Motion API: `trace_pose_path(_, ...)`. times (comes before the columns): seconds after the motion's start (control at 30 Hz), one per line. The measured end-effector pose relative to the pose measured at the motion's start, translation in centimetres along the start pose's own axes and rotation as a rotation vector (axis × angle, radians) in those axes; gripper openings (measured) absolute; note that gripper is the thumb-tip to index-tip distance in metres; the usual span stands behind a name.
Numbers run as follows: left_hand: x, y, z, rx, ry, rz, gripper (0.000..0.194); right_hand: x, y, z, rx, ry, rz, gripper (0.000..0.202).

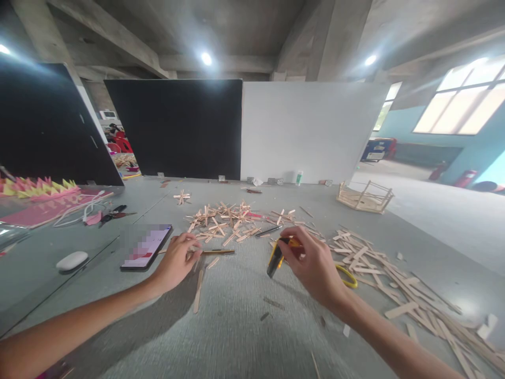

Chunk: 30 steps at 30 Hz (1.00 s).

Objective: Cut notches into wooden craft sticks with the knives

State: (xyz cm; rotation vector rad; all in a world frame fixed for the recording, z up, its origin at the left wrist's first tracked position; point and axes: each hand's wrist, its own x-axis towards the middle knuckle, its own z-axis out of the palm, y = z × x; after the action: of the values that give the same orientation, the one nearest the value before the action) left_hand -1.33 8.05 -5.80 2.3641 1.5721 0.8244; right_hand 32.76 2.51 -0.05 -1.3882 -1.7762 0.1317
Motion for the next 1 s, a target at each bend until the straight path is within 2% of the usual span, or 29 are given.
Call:
trace_pose_path(0.1,-0.6,1.4,-1.6,-0.056,-0.17,0.075,0.019,0.1,-0.1,-0.1,0.021,-0.021,0.019,0.019)
trace_pose_path(0.2,-1.4,2.2,-2.8,-0.08,-0.348,0.113,0.023,0.0,0.0,0.0,0.067,-0.078,0.049,0.027)
trace_pose_path(0.27,-1.9,2.3,-3.1,-0.071,-0.422,0.102,0.03,0.0,0.2,0.2,0.107,-0.107,0.069,0.033)
trace_pose_path(0.37,-2.4,2.5,-2.8,-0.077,-0.488,0.096,0.031,0.0,0.3,0.4,0.159,-0.185,0.071,0.028)
trace_pose_path(0.43,-2.5,2.7,-2.4,-0.099,-0.516,0.113,0.028,0.0,0.5,0.4,0.169,-0.261,0.056,0.026)
trace_pose_path(0.6,-2.7,3.7,-1.5,-0.153,-0.568,0.216,0.047,-0.7,1.4,0.6,0.073,-0.359,0.039,0.021)
trace_pose_path(0.77,-2.8,4.5,-1.2,-0.204,-0.614,0.331,0.055,-0.9,1.9,0.5,0.04,-0.507,-0.007,0.018)
trace_pose_path(0.83,-2.8,4.8,-1.0,-0.221,-0.575,0.328,0.047,-0.9,2.0,0.5,0.069,-0.538,0.03,0.018)
trace_pose_path(0.93,-3.0,4.9,-0.5,-0.221,-0.497,0.281,0.016,-1.0,2.1,1.0,0.183,-0.55,0.142,0.027)
trace_pose_path(0.97,-3.1,4.9,-0.4,-0.215,-0.48,0.264,0.015,-1.1,2.1,1.2,0.237,-0.557,0.187,0.032)
trace_pose_path(1.0,-3.3,5.0,-0.2,-0.208,-0.467,0.25,0.022,-1.3,1.9,1.6,0.294,-0.565,0.232,0.036)
